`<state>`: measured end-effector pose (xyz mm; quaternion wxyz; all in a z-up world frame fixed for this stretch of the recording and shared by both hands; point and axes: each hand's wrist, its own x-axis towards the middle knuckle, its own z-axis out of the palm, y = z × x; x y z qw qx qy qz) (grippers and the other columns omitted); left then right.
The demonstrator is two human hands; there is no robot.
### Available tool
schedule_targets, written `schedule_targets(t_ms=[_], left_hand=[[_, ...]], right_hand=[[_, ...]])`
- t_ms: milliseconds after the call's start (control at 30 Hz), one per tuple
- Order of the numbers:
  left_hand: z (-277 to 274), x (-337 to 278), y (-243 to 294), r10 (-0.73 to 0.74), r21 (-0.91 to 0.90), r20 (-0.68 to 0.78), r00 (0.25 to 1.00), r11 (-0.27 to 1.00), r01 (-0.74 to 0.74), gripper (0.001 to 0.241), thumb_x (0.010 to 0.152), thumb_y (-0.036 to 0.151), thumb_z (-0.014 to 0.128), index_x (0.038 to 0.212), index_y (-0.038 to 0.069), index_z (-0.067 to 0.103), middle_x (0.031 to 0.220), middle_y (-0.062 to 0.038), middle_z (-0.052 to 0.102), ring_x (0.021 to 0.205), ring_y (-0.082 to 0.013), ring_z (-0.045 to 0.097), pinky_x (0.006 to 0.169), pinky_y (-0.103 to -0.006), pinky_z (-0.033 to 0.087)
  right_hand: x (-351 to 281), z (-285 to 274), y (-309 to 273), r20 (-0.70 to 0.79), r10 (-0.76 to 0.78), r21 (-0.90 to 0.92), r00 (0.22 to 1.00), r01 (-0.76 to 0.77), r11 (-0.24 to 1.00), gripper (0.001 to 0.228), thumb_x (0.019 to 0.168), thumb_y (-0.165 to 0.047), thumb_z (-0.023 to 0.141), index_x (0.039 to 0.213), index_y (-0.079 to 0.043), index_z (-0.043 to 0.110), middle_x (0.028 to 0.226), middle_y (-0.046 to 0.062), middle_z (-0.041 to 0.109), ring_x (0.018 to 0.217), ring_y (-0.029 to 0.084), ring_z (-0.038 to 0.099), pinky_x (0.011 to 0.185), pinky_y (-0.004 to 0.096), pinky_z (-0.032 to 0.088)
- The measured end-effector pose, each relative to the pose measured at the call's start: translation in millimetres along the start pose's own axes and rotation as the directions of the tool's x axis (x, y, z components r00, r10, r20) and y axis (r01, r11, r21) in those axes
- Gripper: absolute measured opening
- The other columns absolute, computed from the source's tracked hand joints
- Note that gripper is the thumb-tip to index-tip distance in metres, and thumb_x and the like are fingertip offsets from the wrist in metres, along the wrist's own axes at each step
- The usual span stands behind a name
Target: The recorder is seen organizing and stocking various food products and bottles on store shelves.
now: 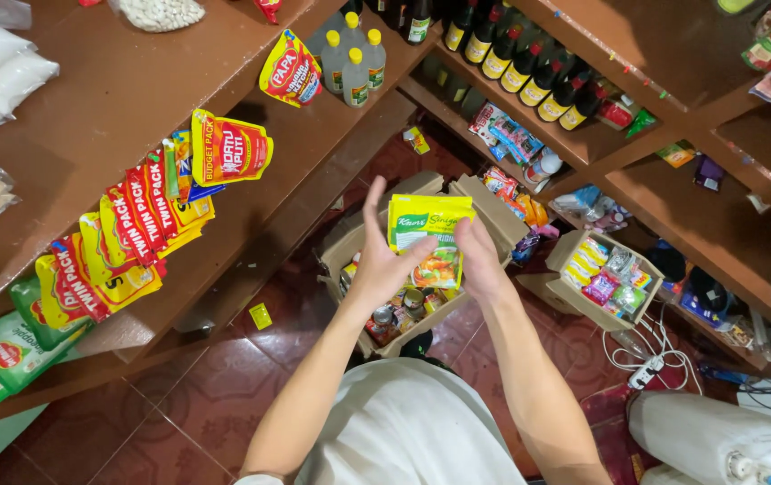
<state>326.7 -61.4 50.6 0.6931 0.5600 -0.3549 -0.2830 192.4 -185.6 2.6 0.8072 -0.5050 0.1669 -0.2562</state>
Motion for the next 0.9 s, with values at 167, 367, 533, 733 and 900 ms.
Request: schedule_targets(t_ms=[167,367,533,733,900], left_hand=[[-9.5,-2.0,-8.2,-0.272,-0.143,0.172,0.947,0.944,0.297,0.046,0.096,0.029,0.072,0.13,-0.002,0.067,0.122,-0.013,0.075,0.107,-0.016,0.07,0.094,-0.0327,0.057],[-8.2,-4.7,32.8,-0.188,-0.051,0.105,0.976,0.98,0.194,0.037,0.099,0.027,0.071,0.121,-0.003,0.073,0.11,-0.008,0.079,0.099,-0.0129,0.072,0.089,-0.0304,0.058],[-10.3,3.0,70.9,-0.1,-0.22,0.082,0.992,0.969,0.116,0.04,0.099,0.028,0.072,0.123,-0.003,0.068,0.115,-0.009,0.076,0.103,-0.0127,0.07,0.093,-0.0302,0.057],[-11.3,8.3,83.0,-0.066,-0.288,0.102,0.993,0.953,0.093,0.039,0.099,0.026,0.071,0.124,-0.004,0.066,0.115,-0.01,0.076,0.104,-0.0138,0.071,0.094,-0.0308,0.057],[-11.8,9.3,52.6,-0.112,-0.335,0.067,0.991,0.933,0.128,0.037,0.1,0.025,0.071,0.121,-0.005,0.068,0.113,-0.01,0.076,0.1,-0.0138,0.071,0.091,-0.0307,0.057]], right_hand=[[1.0,-2.2,10.2,-0.136,-0.069,-0.273,0.988,0.03,0.962,0.082,0.101,-0.064,0.058,0.151,0.0,0.041,0.14,0.012,0.057,0.13,0.02,0.054,0.112,0.039,0.043],[-6.2,14.2,3.2,0.02,-0.158,0.285,0.987,0.146,0.947,0.094,0.088,-0.076,0.048,0.153,-0.01,0.036,0.146,0.01,0.055,0.131,0.023,0.058,0.109,0.041,0.049],[-27.3,-76.1,90.7,0.166,0.138,-0.303,0.977,-0.082,0.949,0.094,0.073,-0.034,0.093,0.149,-0.005,0.046,0.135,0.01,0.062,0.117,0.022,0.061,0.09,0.04,0.052],[-18.1,-84.4,131.4,-0.133,0.274,-0.466,0.952,-0.304,0.831,0.049,0.087,-0.006,0.078,0.134,-0.003,0.063,0.121,0.011,0.07,0.1,0.024,0.067,0.081,0.041,0.058],[-6.6,-62.7,104.6,-0.142,0.044,-0.498,0.989,-0.11,0.86,0.037,0.095,-0.014,0.068,0.13,-0.002,0.065,0.123,0.006,0.072,0.108,0.016,0.068,0.093,0.034,0.057]])
